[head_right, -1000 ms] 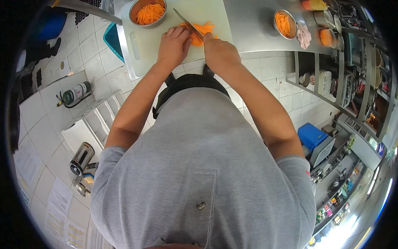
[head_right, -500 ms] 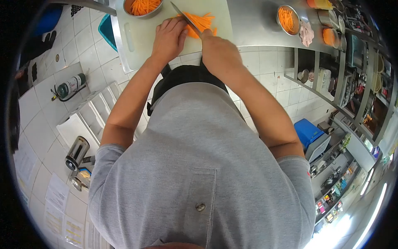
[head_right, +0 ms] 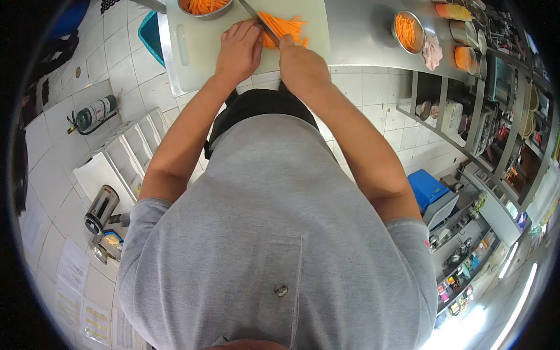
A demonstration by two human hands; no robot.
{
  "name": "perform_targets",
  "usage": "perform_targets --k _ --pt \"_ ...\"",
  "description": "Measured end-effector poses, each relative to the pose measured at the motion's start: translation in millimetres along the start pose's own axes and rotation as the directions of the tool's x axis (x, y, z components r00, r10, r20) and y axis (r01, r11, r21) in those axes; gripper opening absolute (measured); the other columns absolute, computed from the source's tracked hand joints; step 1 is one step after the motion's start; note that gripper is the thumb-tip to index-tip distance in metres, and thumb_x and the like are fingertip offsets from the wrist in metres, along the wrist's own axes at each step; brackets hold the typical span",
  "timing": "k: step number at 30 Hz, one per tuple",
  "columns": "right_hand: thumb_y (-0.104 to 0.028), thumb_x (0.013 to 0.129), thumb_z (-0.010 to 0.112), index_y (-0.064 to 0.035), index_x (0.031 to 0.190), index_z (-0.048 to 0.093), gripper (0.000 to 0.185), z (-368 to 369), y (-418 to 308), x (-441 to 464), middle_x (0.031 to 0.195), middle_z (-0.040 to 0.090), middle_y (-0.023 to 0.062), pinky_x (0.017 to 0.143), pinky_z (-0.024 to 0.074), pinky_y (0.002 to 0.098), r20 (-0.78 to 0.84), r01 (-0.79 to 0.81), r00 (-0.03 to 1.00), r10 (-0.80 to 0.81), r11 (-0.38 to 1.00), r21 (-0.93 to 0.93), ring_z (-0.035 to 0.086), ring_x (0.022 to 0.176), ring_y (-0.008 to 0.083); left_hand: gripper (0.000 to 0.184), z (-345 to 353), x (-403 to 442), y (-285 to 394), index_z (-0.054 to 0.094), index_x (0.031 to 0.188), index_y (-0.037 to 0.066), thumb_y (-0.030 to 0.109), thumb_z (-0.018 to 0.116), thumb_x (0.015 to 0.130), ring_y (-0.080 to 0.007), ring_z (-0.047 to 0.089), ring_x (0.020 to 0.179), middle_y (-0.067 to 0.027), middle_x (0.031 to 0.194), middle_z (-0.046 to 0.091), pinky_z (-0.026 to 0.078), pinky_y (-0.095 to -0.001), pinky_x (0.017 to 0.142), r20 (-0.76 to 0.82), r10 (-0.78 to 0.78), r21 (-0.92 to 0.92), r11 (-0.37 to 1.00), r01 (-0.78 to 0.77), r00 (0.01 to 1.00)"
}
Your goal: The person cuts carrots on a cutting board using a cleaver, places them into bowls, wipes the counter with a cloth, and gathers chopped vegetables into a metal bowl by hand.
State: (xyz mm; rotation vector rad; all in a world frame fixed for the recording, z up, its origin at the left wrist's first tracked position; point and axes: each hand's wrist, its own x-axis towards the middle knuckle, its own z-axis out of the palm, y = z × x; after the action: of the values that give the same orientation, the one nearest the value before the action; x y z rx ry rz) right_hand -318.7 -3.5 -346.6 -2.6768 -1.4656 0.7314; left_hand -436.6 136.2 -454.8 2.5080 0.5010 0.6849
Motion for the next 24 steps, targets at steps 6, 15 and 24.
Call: perform_targets --k 6,15,24 --pt "-0.006 0.101 0.055 0.0057 0.121 0.055 0.023 -32.9 -8.8 -16.1 0.092 0.077 0.0280 0.081 0.0625 0.0566 0.090 0.007 0.996 -0.004 0.999 -0.032 0.078 0.087 0.0469 0.027 0.0 -2.4 2.1 0.070 0.124 0.008 0.010 0.069 0.097 -0.0309 0.062 0.128 -0.0085 0.135 0.068 0.047 -0.0497 0.105 -0.021 -0.008 -0.023 1.000 0.008 1.000" --pt "-0.012 0.106 0.057 0.0049 0.121 0.053 0.022 8.5 12.4 -7.1 0.091 0.076 0.0285 0.080 0.0596 0.0601 0.010 -0.033 0.999 0.032 0.993 0.109 0.076 0.088 0.0490 0.024 -45.9 17.5 11.7 0.069 0.122 0.008 0.015 0.073 0.100 -0.0387 0.069 0.107 -0.0119 0.113 0.073 0.054 -0.0509 0.089 -0.195 -0.021 -0.049 0.999 0.012 0.980" --pt "-0.006 0.102 0.054 0.0038 0.120 0.054 0.021 -6.1 4.0 -13.8 0.095 0.076 0.0282 0.083 0.0590 0.0606 0.065 -0.066 0.996 0.058 0.988 0.140 0.076 0.091 0.0479 0.023 -137.8 26.9 -64.1 0.078 0.110 0.011 0.032 0.080 0.101 -0.0372 0.074 0.086 -0.0111 0.098 0.074 0.059 -0.0490 0.074 -0.122 -0.261 0.302 0.909 0.287 0.958"
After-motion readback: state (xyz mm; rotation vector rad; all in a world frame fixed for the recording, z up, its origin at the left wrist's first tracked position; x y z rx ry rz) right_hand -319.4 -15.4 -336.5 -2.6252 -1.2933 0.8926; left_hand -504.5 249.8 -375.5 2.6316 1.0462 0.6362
